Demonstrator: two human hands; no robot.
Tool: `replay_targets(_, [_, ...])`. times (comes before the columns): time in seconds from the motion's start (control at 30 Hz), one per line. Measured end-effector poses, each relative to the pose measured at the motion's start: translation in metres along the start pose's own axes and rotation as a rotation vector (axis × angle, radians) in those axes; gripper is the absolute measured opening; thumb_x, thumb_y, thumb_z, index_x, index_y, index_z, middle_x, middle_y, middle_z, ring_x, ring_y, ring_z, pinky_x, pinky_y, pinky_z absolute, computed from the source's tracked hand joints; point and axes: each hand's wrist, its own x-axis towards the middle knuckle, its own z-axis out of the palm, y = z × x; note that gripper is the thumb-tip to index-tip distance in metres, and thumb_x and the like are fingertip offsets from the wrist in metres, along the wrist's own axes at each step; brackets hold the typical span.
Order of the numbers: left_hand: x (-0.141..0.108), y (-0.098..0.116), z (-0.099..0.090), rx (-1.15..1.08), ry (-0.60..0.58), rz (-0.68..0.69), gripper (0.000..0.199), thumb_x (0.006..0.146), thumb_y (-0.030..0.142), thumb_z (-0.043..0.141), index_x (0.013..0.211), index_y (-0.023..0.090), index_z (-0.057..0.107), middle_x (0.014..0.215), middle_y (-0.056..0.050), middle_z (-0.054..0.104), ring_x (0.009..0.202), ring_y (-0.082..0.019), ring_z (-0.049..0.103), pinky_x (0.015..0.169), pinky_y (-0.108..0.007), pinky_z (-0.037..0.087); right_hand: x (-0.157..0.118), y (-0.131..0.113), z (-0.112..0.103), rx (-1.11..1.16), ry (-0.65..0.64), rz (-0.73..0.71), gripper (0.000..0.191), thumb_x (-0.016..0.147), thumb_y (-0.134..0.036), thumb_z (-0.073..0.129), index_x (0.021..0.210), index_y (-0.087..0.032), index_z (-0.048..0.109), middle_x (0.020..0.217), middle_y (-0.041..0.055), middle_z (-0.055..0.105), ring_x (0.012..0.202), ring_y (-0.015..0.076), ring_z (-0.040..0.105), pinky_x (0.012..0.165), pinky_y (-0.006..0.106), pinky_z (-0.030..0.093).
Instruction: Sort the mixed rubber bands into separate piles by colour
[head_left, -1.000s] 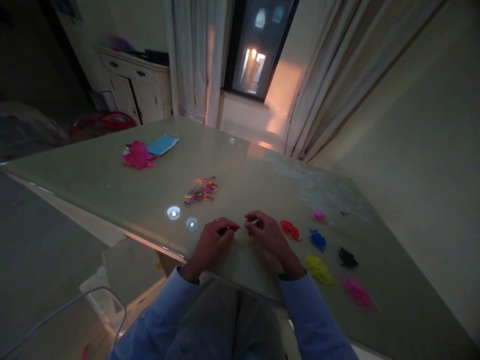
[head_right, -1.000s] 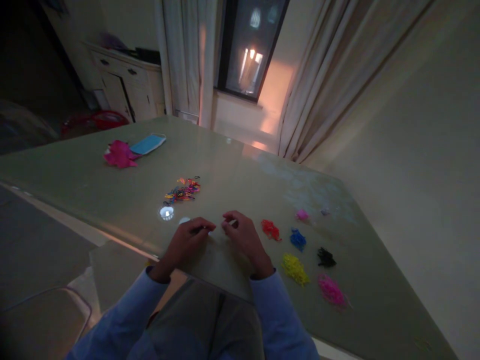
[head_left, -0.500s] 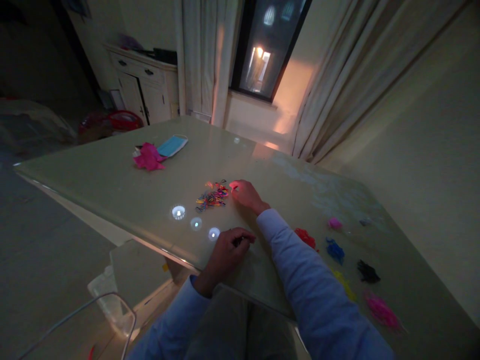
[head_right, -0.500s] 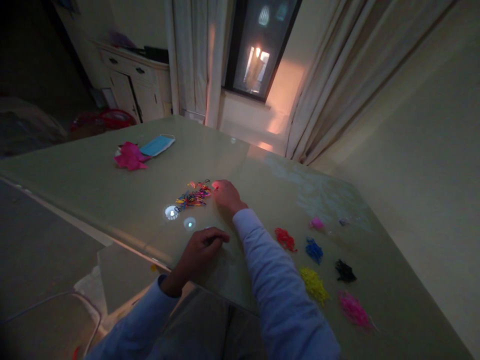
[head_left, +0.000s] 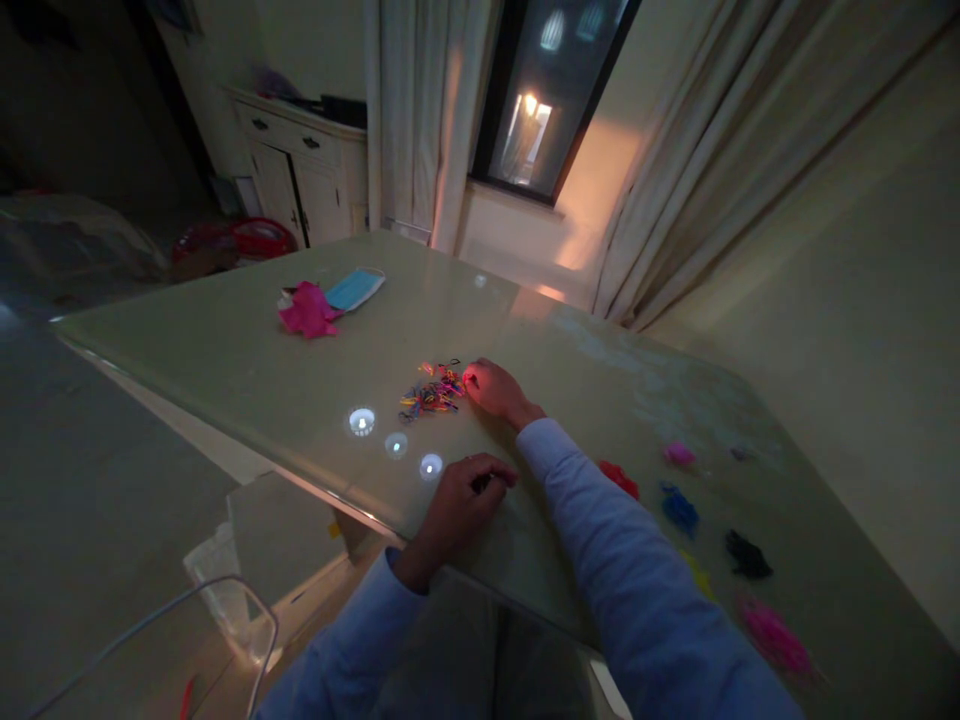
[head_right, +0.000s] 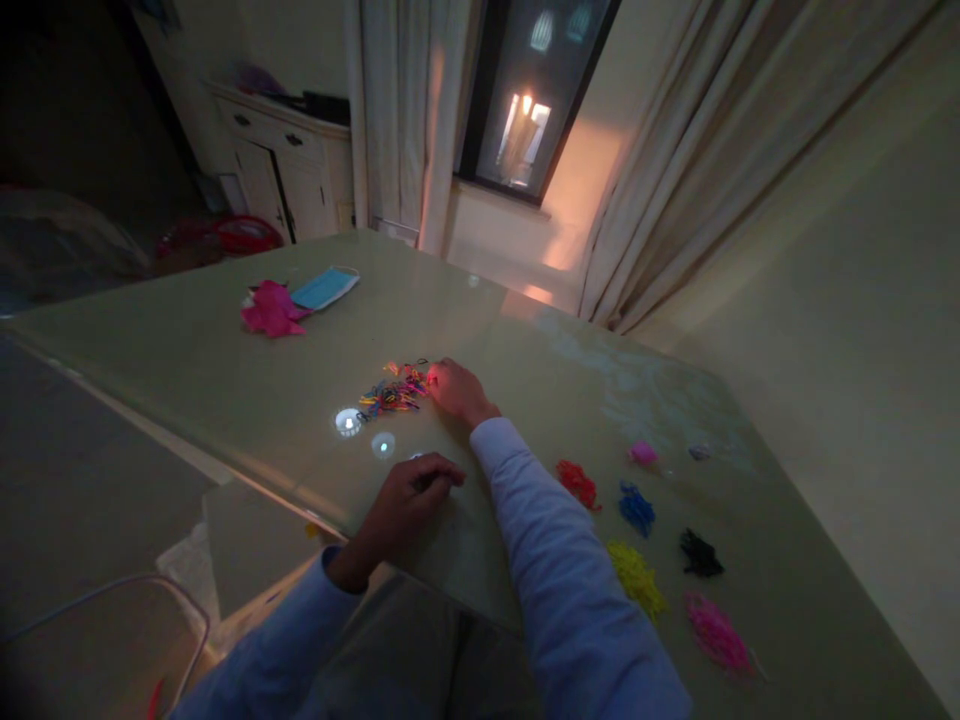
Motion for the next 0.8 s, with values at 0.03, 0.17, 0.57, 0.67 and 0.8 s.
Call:
replay_targets(0.03, [0.000, 0.000, 0.000, -0.002, 0.002, -0.002, 0.024, 0.078, 0.016, 0.050, 0.082, 0.018, 0.074, 0.081, -0.003, 0.075, 0.074, -0.015, 0.066, 0.069, -0.025, 0.048, -0.001, 0.000, 0.000, 0.011, 0.008, 0.011, 0.017, 0.093, -0.014, 0.053, 0.093, -0.015, 0.070, 0.100, 0.0103, 0.068, 0.092, 0.0198, 0.059, 0.084, 0.028, 0.042])
replay_targets(0.17, [0.000, 0.000, 0.000, -0.007, 0.011, -0.006, 0.024, 0.077, 0.018, 0.051, 0.081, 0.019, 0.074, 0.080, -0.003, 0.075, 0.074, -0.015, 0.066, 0.069, -0.025, 0.048, -0.007, 0.001, -0.002, 0.078, 0.042, 0.058, 0.016, 0.091, -0.013, 0.053, 0.093, -0.016, 0.069, 0.102, 0.0100, 0.070, 0.095, 0.0195, 0.060, 0.087, 0.028, 0.043])
replay_targets(0.57, [0.002, 0.001, -0.001, -0.013, 0.043, 0.000, 0.022, 0.076, 0.020, 0.052, 0.078, 0.019, 0.074, 0.079, -0.003, 0.075, 0.075, -0.016, 0.067, 0.071, -0.026, 0.049, -0.023, -0.001, -0.010, 0.503, 0.189, 0.243, 0.020, 0.087, -0.014, 0.047, 0.083, -0.017, 0.066, 0.092, 0.0070, 0.072, 0.079, 0.0166, 0.062, 0.077, 0.029, 0.047])
replay_targets(0.67, [0.002, 0.000, -0.001, -0.026, 0.052, -0.005, 0.022, 0.077, 0.022, 0.052, 0.079, 0.019, 0.074, 0.079, -0.003, 0.075, 0.076, -0.016, 0.068, 0.071, -0.025, 0.050, -0.039, -0.008, -0.016, 0.678, 0.205, 0.276, 0.018, 0.088, -0.024, 0.048, 0.085, -0.018, 0.064, 0.081, 0.0027, 0.068, 0.058, 0.0125, 0.057, 0.058, 0.026, 0.046])
replay_targets(0.8, [0.002, 0.001, -0.001, -0.027, 0.054, -0.011, 0.023, 0.077, 0.023, 0.052, 0.080, 0.018, 0.074, 0.079, -0.004, 0.075, 0.075, -0.017, 0.068, 0.070, -0.026, 0.051, -0.075, -0.024, -0.031, 0.900, 0.227, 0.299, 0.029, 0.089, -0.045, 0.050, 0.087, -0.019, 0.062, 0.078, 0.0005, 0.065, 0.048, 0.0084, 0.048, 0.044, 0.022, 0.035])
